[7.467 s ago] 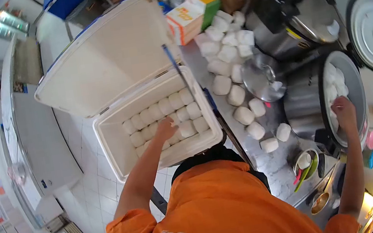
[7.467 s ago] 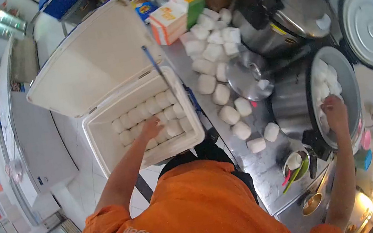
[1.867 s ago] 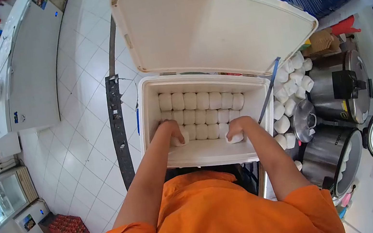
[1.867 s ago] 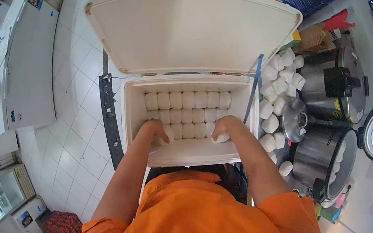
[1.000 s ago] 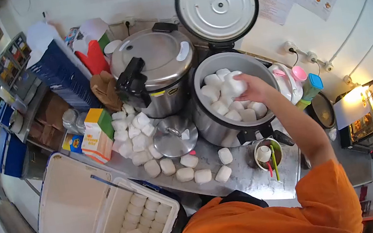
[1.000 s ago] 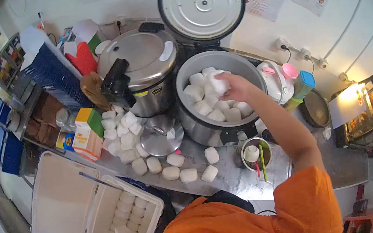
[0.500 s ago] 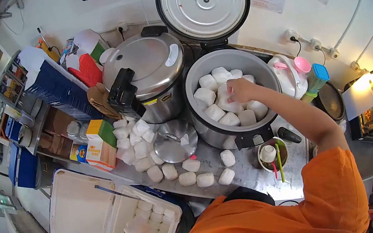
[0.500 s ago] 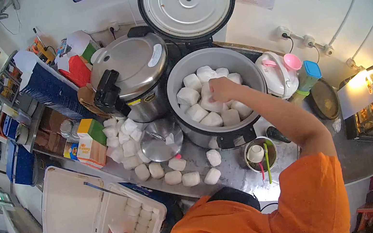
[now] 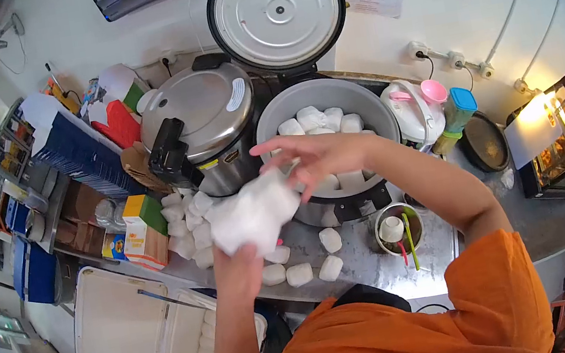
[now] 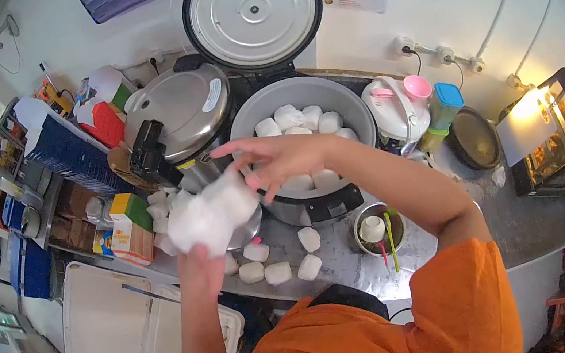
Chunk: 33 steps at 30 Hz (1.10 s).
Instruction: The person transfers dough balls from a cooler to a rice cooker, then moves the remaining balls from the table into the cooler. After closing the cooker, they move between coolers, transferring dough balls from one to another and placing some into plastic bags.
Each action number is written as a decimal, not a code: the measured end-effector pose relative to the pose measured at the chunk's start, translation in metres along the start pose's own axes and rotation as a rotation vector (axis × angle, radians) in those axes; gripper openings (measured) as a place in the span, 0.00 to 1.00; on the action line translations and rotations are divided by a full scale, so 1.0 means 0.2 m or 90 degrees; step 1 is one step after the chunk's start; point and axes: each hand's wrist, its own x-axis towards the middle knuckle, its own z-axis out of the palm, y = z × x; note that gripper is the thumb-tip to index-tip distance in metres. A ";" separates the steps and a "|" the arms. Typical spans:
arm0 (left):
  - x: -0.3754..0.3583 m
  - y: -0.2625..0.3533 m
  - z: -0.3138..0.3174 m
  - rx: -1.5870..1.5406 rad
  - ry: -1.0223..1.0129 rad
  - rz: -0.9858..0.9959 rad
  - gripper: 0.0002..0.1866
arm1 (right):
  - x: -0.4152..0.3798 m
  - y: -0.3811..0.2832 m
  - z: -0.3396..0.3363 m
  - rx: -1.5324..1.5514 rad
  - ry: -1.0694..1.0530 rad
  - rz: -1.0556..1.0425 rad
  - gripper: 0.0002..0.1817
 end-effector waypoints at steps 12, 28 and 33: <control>-0.01 -0.06 -0.01 0.091 -0.050 0.009 0.52 | -0.12 0.46 -0.84 -0.502 0.198 0.334 0.37; -0.29 -0.07 -0.33 0.025 0.107 0.006 0.39 | 0.03 0.42 -0.67 -0.965 0.104 0.371 0.19; -0.08 0.01 0.02 0.394 0.110 -0.049 0.27 | 0.00 -0.02 0.06 -0.195 -0.076 -0.048 0.49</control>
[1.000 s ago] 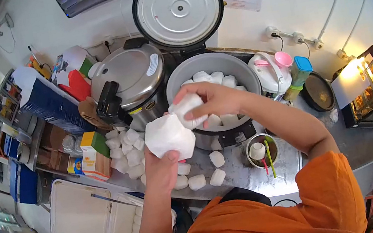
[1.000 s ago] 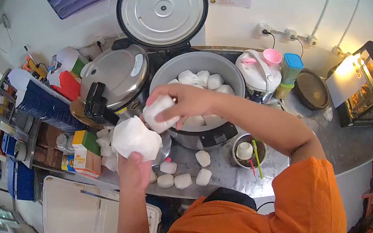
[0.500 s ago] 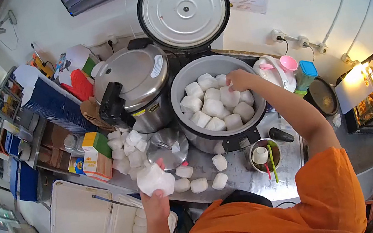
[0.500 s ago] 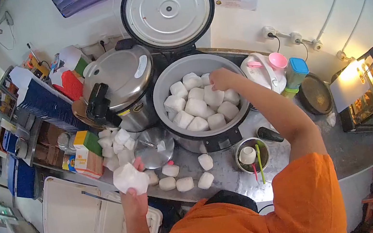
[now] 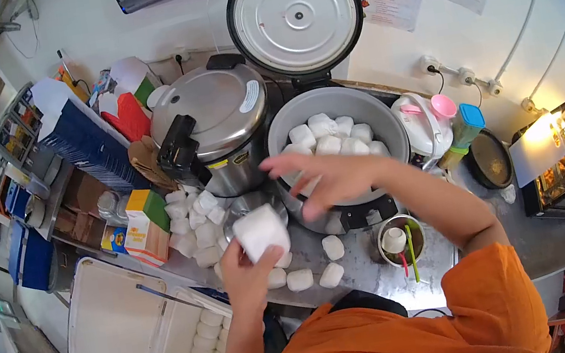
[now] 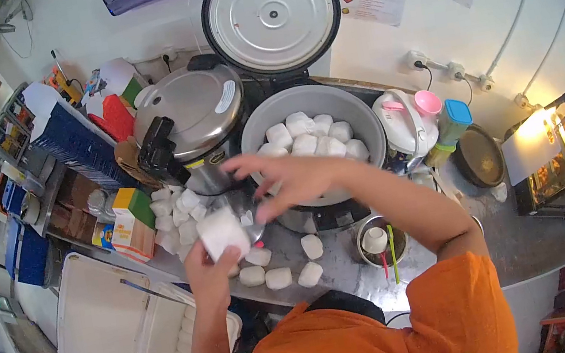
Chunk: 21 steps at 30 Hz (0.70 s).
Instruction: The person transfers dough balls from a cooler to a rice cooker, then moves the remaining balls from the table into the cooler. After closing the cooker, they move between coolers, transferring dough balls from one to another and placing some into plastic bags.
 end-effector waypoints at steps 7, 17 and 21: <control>-0.06 0.15 0.16 -0.156 -0.175 0.099 0.56 | -0.02 -0.04 -0.04 -0.186 0.206 0.081 0.39; -0.19 -0.15 -0.13 -0.100 -0.110 0.043 0.41 | -0.11 0.73 -0.68 -0.884 0.000 0.570 0.27; -0.28 -0.25 -0.26 -0.102 -0.036 0.012 0.34 | -0.06 0.91 -0.70 -0.852 0.003 0.570 0.18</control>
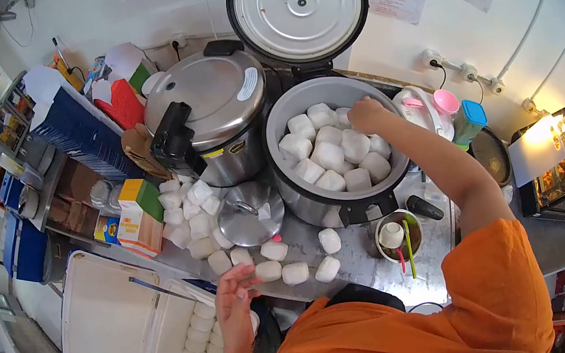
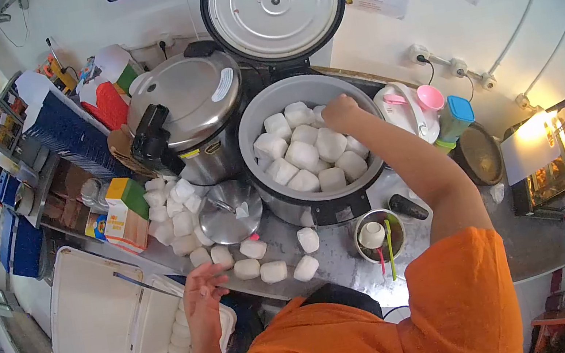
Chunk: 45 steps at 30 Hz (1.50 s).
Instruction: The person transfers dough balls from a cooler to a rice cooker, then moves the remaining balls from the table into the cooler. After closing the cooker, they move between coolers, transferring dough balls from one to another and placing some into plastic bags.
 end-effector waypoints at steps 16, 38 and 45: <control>-0.24 -0.17 -0.22 -0.038 0.130 -0.034 0.20 | -0.16 -0.16 -0.07 0.150 -0.105 -0.129 0.45; -0.83 -0.87 -1.53 0.287 0.628 -0.099 0.10 | -0.25 -0.28 -0.18 0.175 0.171 -0.168 0.38; -0.88 -1.34 -1.90 0.010 0.520 -0.530 0.17 | -1.09 -1.86 -0.69 0.582 0.109 -0.454 0.18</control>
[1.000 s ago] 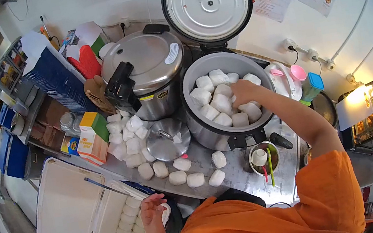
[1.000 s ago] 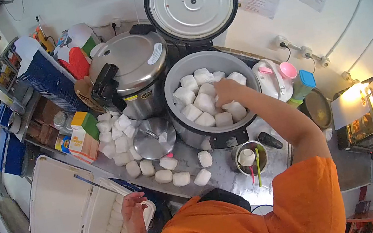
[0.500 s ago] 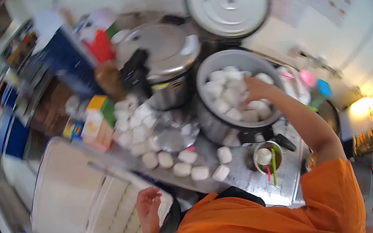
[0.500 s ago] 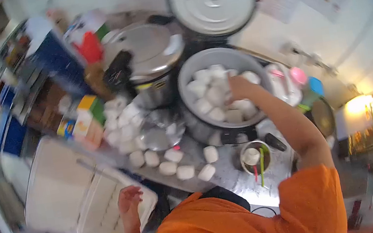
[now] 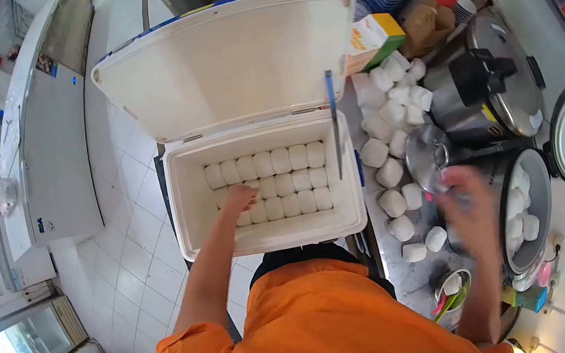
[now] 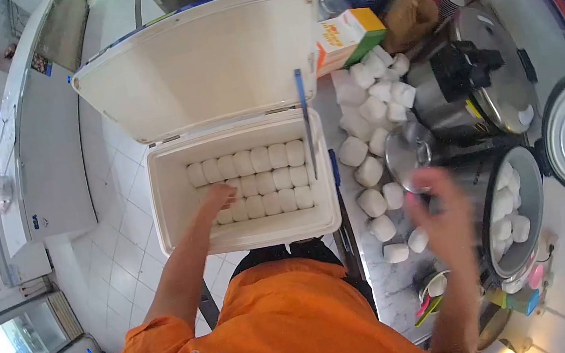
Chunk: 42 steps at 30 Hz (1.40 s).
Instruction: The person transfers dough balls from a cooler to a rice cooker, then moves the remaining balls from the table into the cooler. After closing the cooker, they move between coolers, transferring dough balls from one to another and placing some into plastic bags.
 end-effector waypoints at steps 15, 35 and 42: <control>0.42 0.16 0.31 -0.748 -0.100 -0.176 0.25 | 0.70 0.33 2.72 0.941 0.077 0.871 0.30; 0.00 0.34 0.23 -0.232 0.092 -0.149 0.52 | 0.30 0.11 1.87 0.904 0.040 0.646 0.24; 0.11 0.30 0.25 -0.270 -0.046 -0.088 0.46 | -0.04 -0.02 0.92 1.072 0.092 0.359 0.23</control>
